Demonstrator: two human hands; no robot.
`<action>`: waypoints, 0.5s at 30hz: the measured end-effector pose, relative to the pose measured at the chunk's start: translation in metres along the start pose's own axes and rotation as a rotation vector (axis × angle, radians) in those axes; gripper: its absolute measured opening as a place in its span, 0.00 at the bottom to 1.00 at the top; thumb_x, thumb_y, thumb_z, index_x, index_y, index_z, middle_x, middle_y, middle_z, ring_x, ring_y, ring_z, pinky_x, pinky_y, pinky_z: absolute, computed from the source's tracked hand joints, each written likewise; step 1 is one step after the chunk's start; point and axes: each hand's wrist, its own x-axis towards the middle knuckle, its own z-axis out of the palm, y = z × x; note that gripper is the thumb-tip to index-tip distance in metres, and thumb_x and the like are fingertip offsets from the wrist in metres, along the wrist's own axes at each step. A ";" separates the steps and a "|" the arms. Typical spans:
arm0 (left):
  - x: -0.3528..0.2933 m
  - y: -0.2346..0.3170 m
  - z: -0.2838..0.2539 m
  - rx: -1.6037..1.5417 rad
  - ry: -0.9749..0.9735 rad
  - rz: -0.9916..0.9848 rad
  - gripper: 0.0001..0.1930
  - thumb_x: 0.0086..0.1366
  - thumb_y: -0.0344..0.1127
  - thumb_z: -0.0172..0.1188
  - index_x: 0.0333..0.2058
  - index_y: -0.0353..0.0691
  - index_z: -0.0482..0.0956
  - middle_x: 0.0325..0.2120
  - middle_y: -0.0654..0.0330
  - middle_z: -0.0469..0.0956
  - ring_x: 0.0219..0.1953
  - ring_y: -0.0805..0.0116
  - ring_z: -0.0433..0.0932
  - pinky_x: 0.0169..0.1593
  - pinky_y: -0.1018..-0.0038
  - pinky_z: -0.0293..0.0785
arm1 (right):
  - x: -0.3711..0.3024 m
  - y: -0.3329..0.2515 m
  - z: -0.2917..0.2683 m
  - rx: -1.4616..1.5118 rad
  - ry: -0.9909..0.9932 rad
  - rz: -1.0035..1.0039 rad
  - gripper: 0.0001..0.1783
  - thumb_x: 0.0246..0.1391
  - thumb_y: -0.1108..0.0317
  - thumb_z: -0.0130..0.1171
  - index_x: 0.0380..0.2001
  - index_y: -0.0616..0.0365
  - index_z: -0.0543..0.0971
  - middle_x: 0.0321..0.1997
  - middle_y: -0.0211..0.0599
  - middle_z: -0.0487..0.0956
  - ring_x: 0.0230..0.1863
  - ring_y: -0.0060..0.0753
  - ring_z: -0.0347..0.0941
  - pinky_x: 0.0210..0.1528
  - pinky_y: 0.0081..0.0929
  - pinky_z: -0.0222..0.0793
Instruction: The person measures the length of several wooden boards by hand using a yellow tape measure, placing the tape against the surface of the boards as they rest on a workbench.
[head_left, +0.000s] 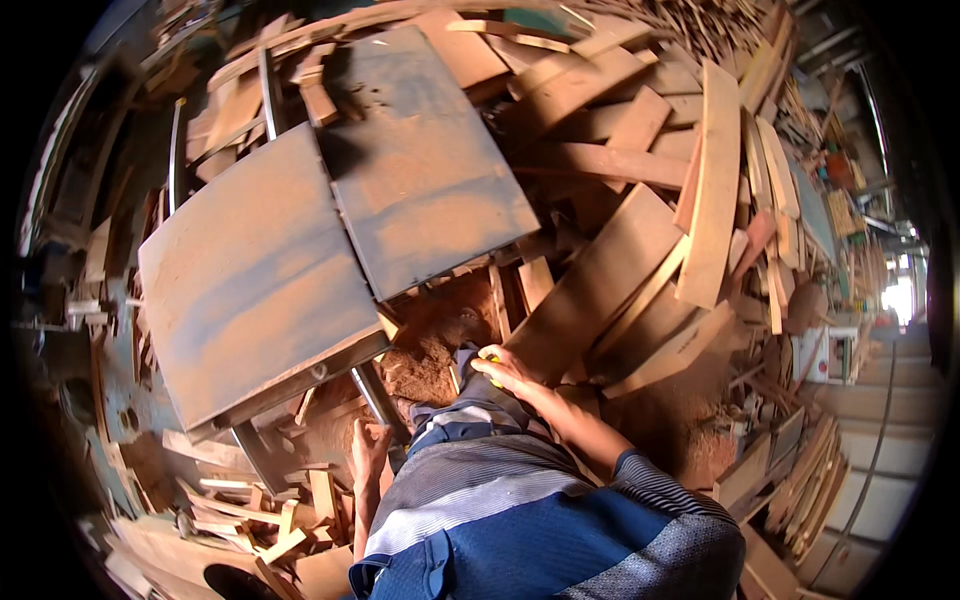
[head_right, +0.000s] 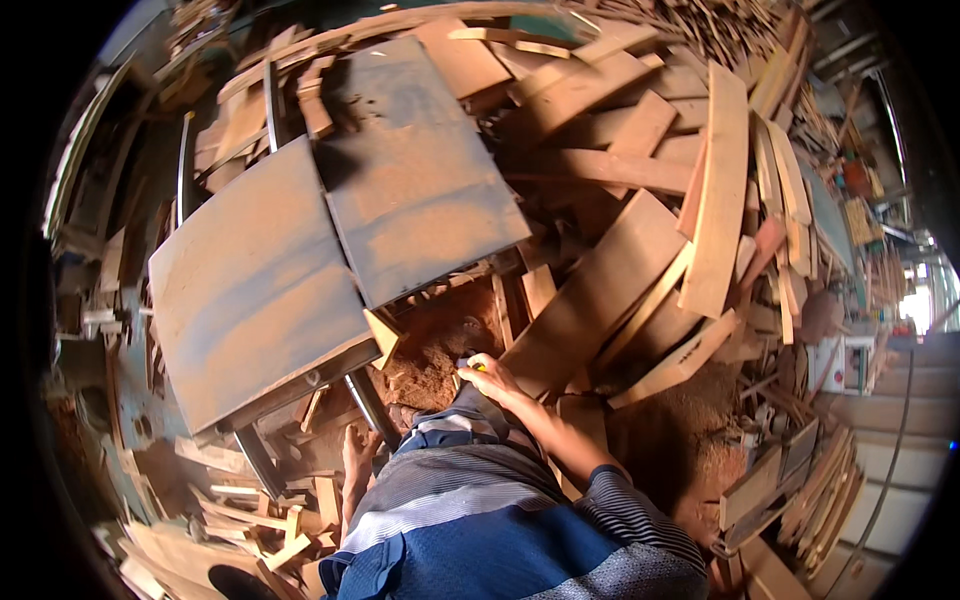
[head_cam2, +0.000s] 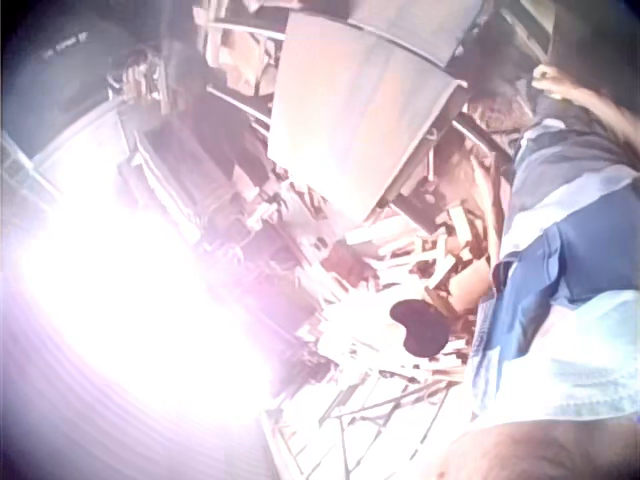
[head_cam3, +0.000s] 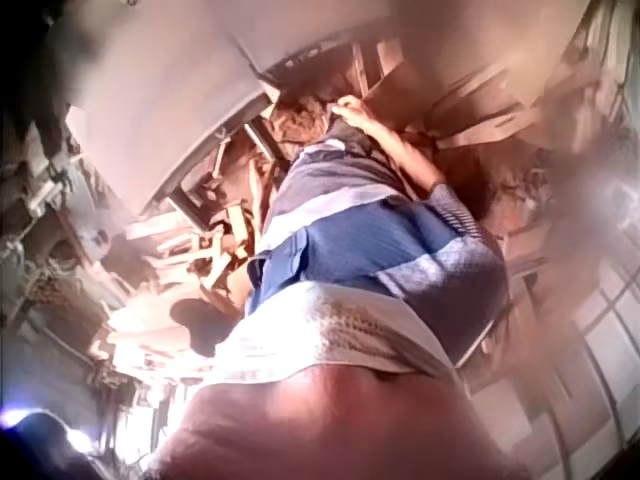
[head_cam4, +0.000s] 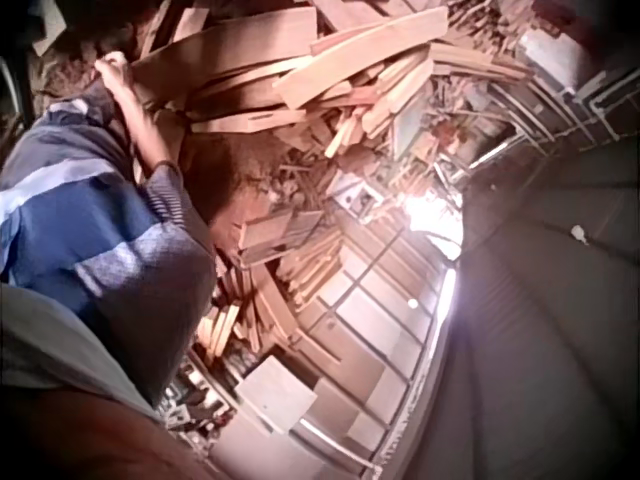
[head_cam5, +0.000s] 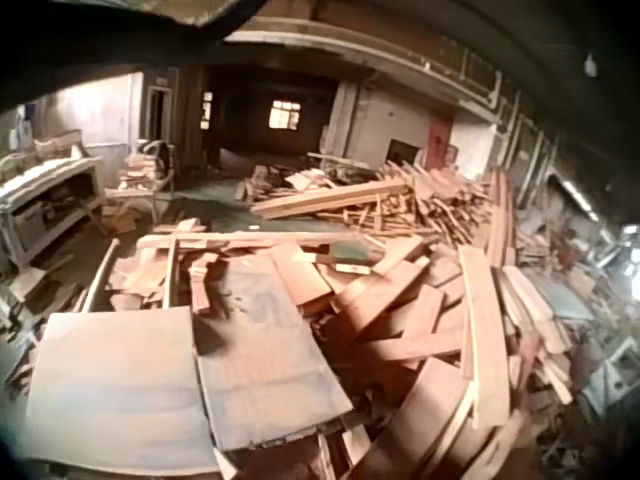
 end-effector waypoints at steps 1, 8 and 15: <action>0.005 0.014 0.003 0.036 -0.037 -0.087 0.28 0.62 0.45 0.71 0.49 0.32 0.68 0.33 0.46 0.79 0.36 0.59 0.81 0.40 0.68 0.77 | 0.010 0.009 -0.010 0.002 0.000 0.019 0.34 0.51 0.41 0.67 0.53 0.55 0.79 0.37 0.39 0.83 0.38 0.33 0.79 0.39 0.32 0.74; 0.048 0.007 0.042 0.134 0.044 -0.076 0.24 0.59 0.45 0.70 0.46 0.37 0.72 0.36 0.46 0.82 0.38 0.44 0.83 0.42 0.56 0.77 | 0.022 0.064 -0.094 -0.264 0.290 -0.034 0.34 0.48 0.46 0.69 0.54 0.55 0.78 0.52 0.51 0.83 0.55 0.52 0.79 0.56 0.41 0.74; 0.069 0.003 0.029 0.328 -0.003 0.012 0.17 0.58 0.46 0.69 0.36 0.39 0.82 0.30 0.51 0.85 0.35 0.48 0.86 0.41 0.57 0.79 | -0.024 0.153 -0.138 -0.357 0.342 0.035 0.30 0.45 0.45 0.69 0.48 0.51 0.81 0.39 0.47 0.86 0.44 0.50 0.83 0.46 0.41 0.76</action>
